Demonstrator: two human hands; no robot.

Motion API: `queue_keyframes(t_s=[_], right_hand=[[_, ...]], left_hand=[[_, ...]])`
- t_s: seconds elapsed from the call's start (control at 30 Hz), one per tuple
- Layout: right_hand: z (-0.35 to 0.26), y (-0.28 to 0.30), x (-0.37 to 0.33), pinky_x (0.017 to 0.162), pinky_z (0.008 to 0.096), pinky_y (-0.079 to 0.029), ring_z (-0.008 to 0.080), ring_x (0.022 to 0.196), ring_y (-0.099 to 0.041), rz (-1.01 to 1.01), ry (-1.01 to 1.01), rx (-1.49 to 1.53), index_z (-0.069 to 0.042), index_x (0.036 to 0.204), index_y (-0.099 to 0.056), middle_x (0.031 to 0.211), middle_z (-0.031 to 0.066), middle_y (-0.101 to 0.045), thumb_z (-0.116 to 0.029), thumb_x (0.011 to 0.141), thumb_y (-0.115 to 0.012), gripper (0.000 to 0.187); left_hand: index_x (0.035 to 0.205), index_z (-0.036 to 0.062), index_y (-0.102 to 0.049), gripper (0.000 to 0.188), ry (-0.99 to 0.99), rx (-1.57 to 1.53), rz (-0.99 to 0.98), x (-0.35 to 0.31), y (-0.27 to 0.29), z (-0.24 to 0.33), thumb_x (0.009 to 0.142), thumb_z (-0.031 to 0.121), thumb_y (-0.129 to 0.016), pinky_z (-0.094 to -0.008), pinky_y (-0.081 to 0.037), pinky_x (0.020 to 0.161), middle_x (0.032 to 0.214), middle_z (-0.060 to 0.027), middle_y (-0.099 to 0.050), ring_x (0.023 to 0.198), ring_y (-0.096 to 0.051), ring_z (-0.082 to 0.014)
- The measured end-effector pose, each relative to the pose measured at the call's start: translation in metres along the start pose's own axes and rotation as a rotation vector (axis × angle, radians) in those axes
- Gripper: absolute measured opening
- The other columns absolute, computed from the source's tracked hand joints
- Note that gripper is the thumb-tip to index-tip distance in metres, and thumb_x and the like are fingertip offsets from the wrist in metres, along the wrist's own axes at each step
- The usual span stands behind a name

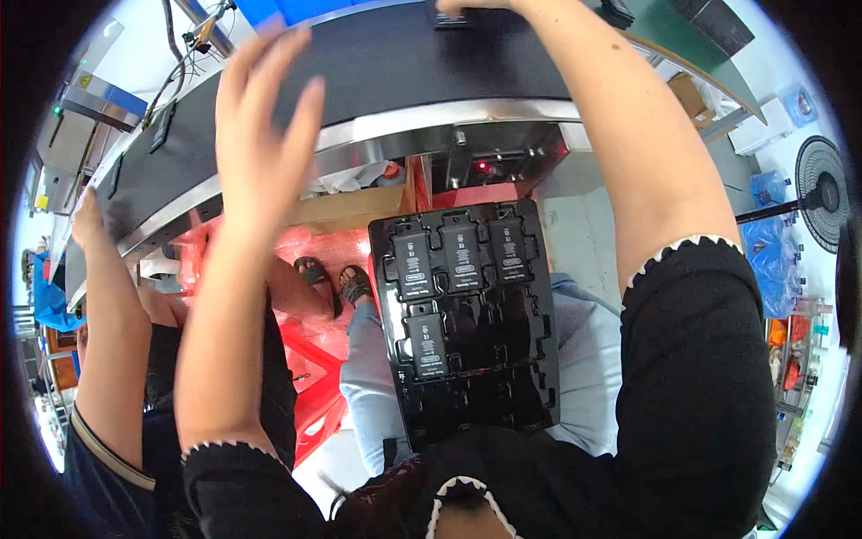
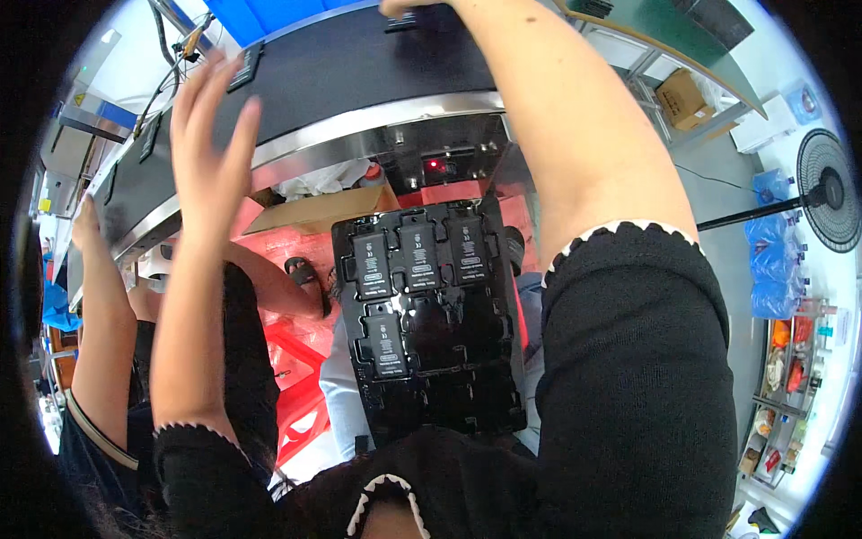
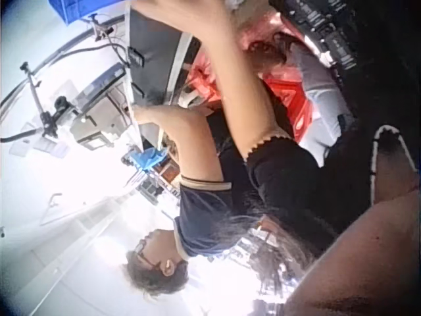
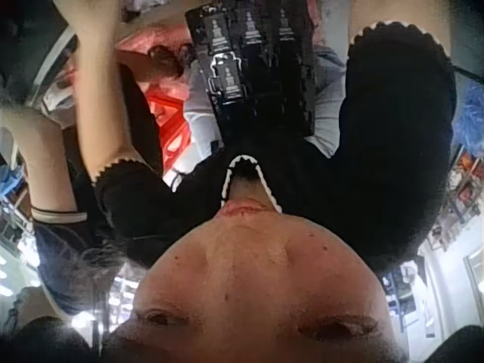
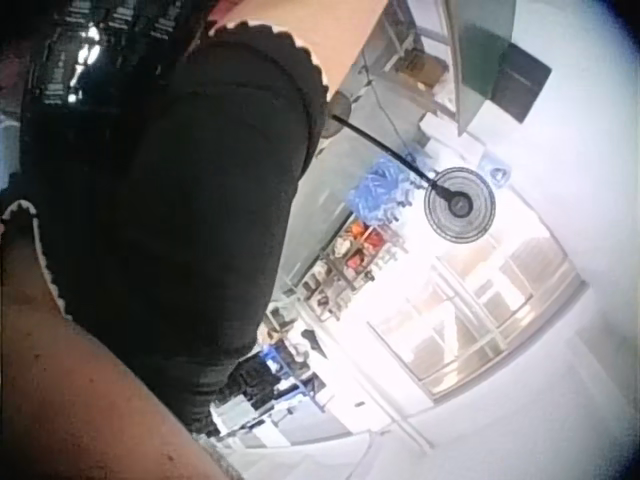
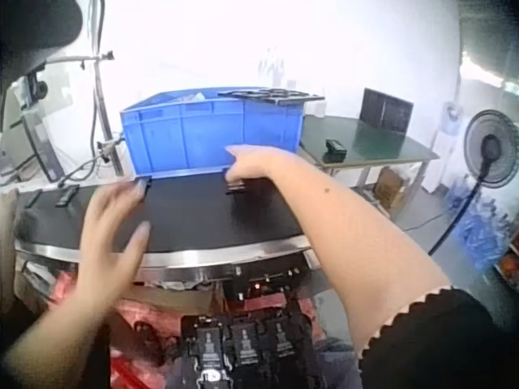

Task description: The person sits on a red stool and repeatedly picks up small black battery modules from a blue bin. They place the modules into a black plastic tray held on their lap, arranging them into a grid pattern. The person continues this repetitive process of picking and placing until the tray is filled.

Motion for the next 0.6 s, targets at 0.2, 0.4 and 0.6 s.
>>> queue_keyframes(t_s=[0.2,0.4,0.6], right_hand=[[-0.005,0.044,-0.044,0.088,0.0372,-0.053,0.032,0.098,-0.066,0.306,0.12,-0.093,0.003,0.109,-0.068,0.101,0.0249,-0.069,-0.016,0.067,-0.07,0.046],[-0.041,0.076,-0.175,0.073,0.0305,-0.052,0.0166,0.077,-0.061,0.534,0.254,0.261,0.0,0.092,-0.071,0.084,0.0082,-0.067,0.0,0.086,-0.053,0.018],[-0.035,-0.014,-0.166,0.099,0.0383,-0.046,0.0296,0.118,-0.057,0.492,0.26,-0.186,-0.007,0.115,-0.067,0.123,0.0125,-0.063,-0.034,0.091,-0.061,0.037]], left_hand=[[0.153,0.0085,-0.027,0.096,0.476,-0.046,-0.787,0.034,-0.109,-0.14,0.078,0.041,-0.076,-0.0413,-0.019,0.119,0.156,-0.0244,-0.027,0.147,-0.02,-0.0361],[0.141,0.0041,-0.048,0.079,0.549,-0.168,-0.998,0.058,-0.13,-0.107,0.078,0.041,-0.078,-0.0386,-0.04,0.105,0.137,-0.0207,-0.055,0.124,-0.053,-0.0311],[0.145,0.0078,-0.044,0.064,0.184,-0.055,-0.821,0.039,-0.167,-0.127,0.095,0.047,-0.056,-0.0385,-0.026,0.117,0.151,-0.0172,-0.039,0.14,-0.036,-0.0317]])
Point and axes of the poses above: each hand's wrist, its own x-axis towards the middle knuckle, its own y-axis out of the back of the hand, z = x × y, the point moved 7 cm from there along x, towards the middle knuckle
